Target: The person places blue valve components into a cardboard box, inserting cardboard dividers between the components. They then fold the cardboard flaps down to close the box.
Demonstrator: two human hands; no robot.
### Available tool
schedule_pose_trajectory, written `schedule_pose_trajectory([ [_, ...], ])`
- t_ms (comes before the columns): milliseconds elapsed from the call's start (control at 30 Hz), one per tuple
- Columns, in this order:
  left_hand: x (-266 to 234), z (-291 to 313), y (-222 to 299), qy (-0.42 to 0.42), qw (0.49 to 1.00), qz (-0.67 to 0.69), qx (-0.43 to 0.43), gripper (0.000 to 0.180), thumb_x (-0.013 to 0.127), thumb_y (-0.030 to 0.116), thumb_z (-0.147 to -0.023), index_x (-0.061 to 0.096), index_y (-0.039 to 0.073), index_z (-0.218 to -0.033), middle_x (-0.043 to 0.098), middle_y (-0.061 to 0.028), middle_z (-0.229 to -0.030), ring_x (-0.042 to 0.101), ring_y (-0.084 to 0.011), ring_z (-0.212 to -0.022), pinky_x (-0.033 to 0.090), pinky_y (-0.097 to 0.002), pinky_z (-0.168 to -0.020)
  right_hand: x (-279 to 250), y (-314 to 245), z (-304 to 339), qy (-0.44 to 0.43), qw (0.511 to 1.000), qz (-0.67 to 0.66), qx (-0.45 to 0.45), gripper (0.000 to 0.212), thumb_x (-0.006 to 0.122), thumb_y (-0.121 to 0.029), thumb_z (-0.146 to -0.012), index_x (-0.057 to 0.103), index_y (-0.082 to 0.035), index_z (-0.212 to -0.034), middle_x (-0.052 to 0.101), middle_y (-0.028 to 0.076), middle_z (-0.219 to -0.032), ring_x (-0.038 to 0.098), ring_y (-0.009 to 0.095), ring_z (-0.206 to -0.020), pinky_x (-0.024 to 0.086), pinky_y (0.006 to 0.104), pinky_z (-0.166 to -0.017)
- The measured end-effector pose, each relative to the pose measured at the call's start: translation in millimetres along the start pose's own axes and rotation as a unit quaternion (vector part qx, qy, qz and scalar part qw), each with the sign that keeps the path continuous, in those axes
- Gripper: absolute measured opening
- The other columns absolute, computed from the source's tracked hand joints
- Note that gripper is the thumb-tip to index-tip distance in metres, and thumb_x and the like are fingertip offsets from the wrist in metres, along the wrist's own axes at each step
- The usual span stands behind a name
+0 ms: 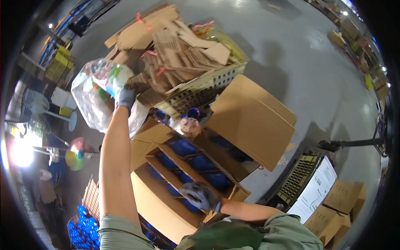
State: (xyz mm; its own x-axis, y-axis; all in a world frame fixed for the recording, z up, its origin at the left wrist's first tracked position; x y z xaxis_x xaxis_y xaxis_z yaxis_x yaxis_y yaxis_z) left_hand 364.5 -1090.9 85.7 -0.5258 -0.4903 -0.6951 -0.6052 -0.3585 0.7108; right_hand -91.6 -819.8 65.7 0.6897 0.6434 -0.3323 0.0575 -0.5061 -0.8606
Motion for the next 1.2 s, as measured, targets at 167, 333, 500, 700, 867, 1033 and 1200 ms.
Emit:
schedule_pose_trajectory([
  [167,-52,57,69,0.074,0.948,0.302,-0.071,0.024,0.072,0.021,-0.085,0.072,0.003,-0.101,0.067,-0.0073,-0.081,0.063,-0.0169,-0.063,0.053,-0.0289,-0.052,-44,14,42,-0.002,0.977,-0.155,0.149,0.032,0.061,-0.003,-0.088,0.062,-0.006,-0.120,0.063,0.013,-0.122,0.061,0.027,-0.114,0.049,0.0351,-0.095],
  [333,-188,282,226,0.218,0.938,-0.105,0.249,0.023,0.060,0.017,-0.092,0.066,-0.002,-0.104,0.068,-0.0147,-0.087,0.062,-0.0220,-0.074,0.049,-0.0348,-0.070,-28,-38,-27,-0.054,0.806,-0.574,0.133,0.056,0.054,-0.036,-0.099,0.038,-0.008,-0.145,0.050,0.013,-0.141,0.047,0.023,-0.130,0.035,0.0406,-0.111],
  [500,-139,513,235,-0.038,0.883,-0.245,0.399,0.040,0.070,0.013,-0.065,0.067,0.009,-0.105,0.063,-0.0079,-0.102,0.058,-0.0318,-0.101,0.046,-0.0445,-0.090,27,-125,-86,-0.028,0.513,-0.833,0.204,0.076,0.059,-0.042,-0.090,0.030,-0.001,-0.147,0.049,0.023,-0.138,0.051,0.034,-0.125,0.038,0.0458,-0.108],
  [700,-155,618,98,0.062,0.995,0.053,0.063,0.041,0.068,0.005,-0.077,0.062,0.002,-0.117,0.058,-0.0190,-0.118,0.057,-0.0362,-0.109,0.045,-0.0422,-0.096,58,-52,34,0.010,0.752,-0.573,0.326,0.041,0.069,-0.014,-0.086,0.057,-0.001,-0.123,0.066,0.009,-0.106,0.064,0.019,-0.094,0.054,0.0338,-0.085],
  [867,-122,658,47,0.022,0.995,0.090,0.028,0.032,0.063,0.002,-0.083,0.063,0.000,-0.115,0.062,-0.0192,-0.116,0.061,-0.0347,-0.105,0.048,-0.0398,-0.091,48,-1,71,0.083,0.862,-0.266,0.424,0.040,0.077,-0.008,-0.079,0.063,-0.002,-0.115,0.066,0.002,-0.093,0.060,0.011,-0.079,0.049,0.0255,-0.073],
  [1033,-78,618,98,0.005,0.966,0.012,0.256,0.062,0.060,0.030,-0.087,0.042,0.001,-0.140,0.039,-0.0258,-0.143,0.038,-0.0449,-0.130,0.027,-0.0553,-0.111,62,-30,69,0.003,0.867,-0.343,0.362,0.044,0.073,-0.014,-0.086,0.058,0.002,-0.124,0.065,0.006,-0.110,0.061,0.013,-0.099,0.050,0.0264,-0.088],
  [1200,-21,602,63,-0.022,0.978,-0.103,0.182,0.065,0.053,0.041,-0.091,0.041,0.002,-0.142,0.043,-0.0215,-0.143,0.035,-0.0401,-0.134,0.021,-0.0541,-0.113,52,0,116,-0.021,0.875,-0.256,0.411,0.062,0.059,-0.042,-0.094,0.049,0.003,-0.136,0.056,0.012,-0.131,0.052,0.021,-0.119,0.039,0.0335,-0.104],
])
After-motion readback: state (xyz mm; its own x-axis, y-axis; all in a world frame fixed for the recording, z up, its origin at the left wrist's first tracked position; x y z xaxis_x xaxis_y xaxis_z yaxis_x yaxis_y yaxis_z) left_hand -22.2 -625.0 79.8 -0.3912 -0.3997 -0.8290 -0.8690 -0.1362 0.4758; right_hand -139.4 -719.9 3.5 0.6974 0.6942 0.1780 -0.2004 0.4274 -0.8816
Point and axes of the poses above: each hand's wrist, its own z-axis away from the middle knuckle, its own x-axis out of the palm, y = z × x, the point moved 8 cm from there along -z, towards the middle knuckle
